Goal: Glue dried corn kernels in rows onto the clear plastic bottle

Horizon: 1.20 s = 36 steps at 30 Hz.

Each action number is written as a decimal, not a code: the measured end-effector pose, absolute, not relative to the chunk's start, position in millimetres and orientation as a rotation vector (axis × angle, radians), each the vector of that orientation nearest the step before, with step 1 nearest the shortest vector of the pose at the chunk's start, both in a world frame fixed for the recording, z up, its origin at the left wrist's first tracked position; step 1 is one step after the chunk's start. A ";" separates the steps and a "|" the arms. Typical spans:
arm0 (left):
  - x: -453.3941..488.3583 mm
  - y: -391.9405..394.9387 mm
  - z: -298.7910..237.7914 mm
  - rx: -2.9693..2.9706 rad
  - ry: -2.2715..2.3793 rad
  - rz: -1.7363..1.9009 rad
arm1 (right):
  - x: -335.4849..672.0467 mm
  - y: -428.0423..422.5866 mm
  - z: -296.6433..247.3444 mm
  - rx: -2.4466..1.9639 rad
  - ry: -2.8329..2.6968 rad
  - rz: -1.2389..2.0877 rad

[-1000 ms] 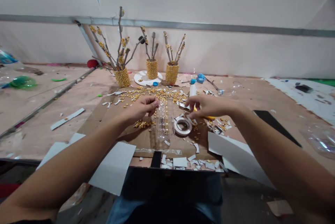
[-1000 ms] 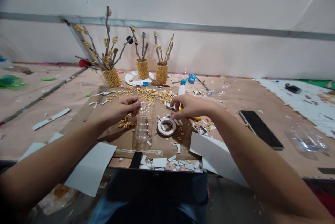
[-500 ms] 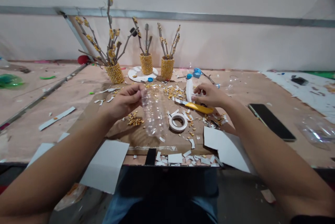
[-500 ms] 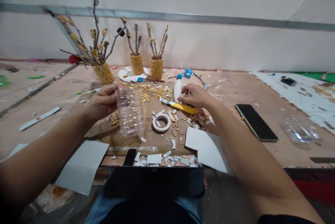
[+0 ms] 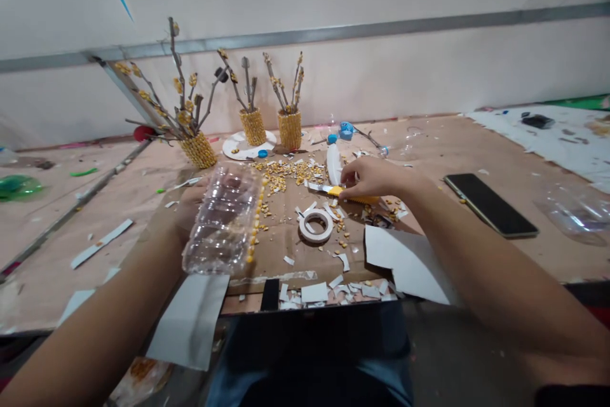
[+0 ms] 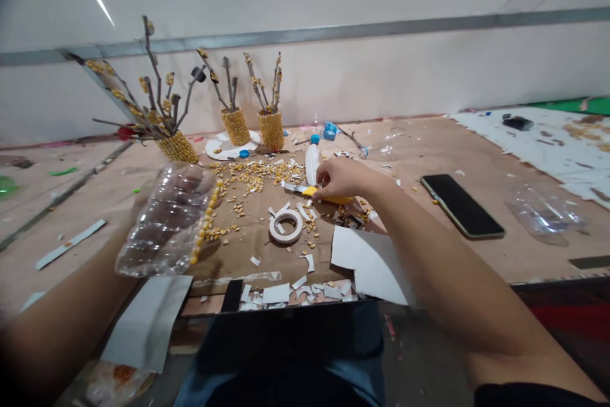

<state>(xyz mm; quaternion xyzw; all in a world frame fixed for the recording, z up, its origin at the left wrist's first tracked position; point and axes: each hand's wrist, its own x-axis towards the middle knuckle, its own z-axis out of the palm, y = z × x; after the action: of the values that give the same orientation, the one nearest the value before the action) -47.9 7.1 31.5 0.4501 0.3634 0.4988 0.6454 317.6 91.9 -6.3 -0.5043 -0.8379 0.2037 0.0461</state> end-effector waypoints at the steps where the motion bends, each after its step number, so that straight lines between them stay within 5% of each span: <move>1: -47.1 9.3 29.8 1.037 0.848 1.104 | 315.8 90.3 -5.4 -1.534 -2.573 0.645; 18: -36.9 19.9 6.4 1.233 1.015 0.817 | 319.6 88.6 -2.5 -1.451 -2.553 0.694; 30: -36.9 15.7 7.1 1.869 1.161 1.455 | 300.7 84.7 -2.1 -1.521 -2.373 0.550; 36: -31.6 10.4 8.4 2.446 1.237 1.416 | 269.5 87.7 -19.8 -1.681 -2.218 0.314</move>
<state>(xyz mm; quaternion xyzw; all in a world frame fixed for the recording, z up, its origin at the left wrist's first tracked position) -31.6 10.4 8.4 0.7925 0.4009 0.4588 0.0284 269.5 87.7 -19.8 -0.5915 -0.7805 0.1105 0.1693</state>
